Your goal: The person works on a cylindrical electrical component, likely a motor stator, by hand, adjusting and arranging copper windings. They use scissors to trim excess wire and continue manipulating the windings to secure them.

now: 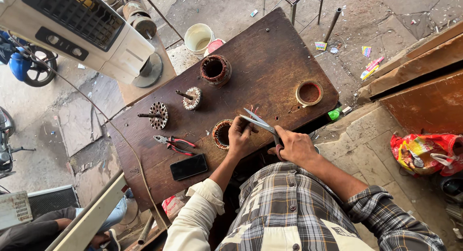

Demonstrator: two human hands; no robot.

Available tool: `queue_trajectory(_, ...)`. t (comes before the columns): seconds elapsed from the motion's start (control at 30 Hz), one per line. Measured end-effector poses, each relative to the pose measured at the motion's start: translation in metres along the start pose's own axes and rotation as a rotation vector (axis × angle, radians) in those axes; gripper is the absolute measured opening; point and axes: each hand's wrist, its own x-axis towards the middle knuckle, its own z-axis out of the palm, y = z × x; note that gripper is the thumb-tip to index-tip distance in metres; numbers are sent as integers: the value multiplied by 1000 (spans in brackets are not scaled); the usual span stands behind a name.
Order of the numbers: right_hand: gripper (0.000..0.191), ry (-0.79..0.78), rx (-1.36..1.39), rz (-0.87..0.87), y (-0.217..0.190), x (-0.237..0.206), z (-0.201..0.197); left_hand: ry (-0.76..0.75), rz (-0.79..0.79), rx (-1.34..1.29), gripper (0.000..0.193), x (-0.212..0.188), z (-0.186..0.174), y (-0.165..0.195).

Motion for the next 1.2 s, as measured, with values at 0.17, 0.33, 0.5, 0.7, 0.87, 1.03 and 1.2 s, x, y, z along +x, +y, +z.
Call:
queue_trajectory(0.17, 77, -96, 160, 69, -10, 3, -5, 67, -89, -52, 12, -1, -5, 5)
queue_trajectory(0.33, 92, -158, 293, 45, -17, 4, -12, 45, -49, -46, 10, -4, -7, 8)
queue_trajectory(0.5, 93, -252, 367, 99, -11, 8, -1, 23, 39, 33, 11, -2, -7, 14)
queue_trajectory(0.7, 83, 23, 182, -112, 6, 7, 29, 49, 61, 172, 11, -2, -5, 13)
queue_trajectory(0.87, 89, 73, 93, -122, 1, 6, 37, 80, 40, 113, 12, -2, -4, 7)
queue_trajectory(1.03, 89, -26, 217, -4, -6, 6, 28, 77, -4, 71, 14, -2, -5, 5)
queue_trajectory(1.2, 102, -9, 322, 183, 7, 21, 23, 79, -87, -2, 20, 1, -7, 14)
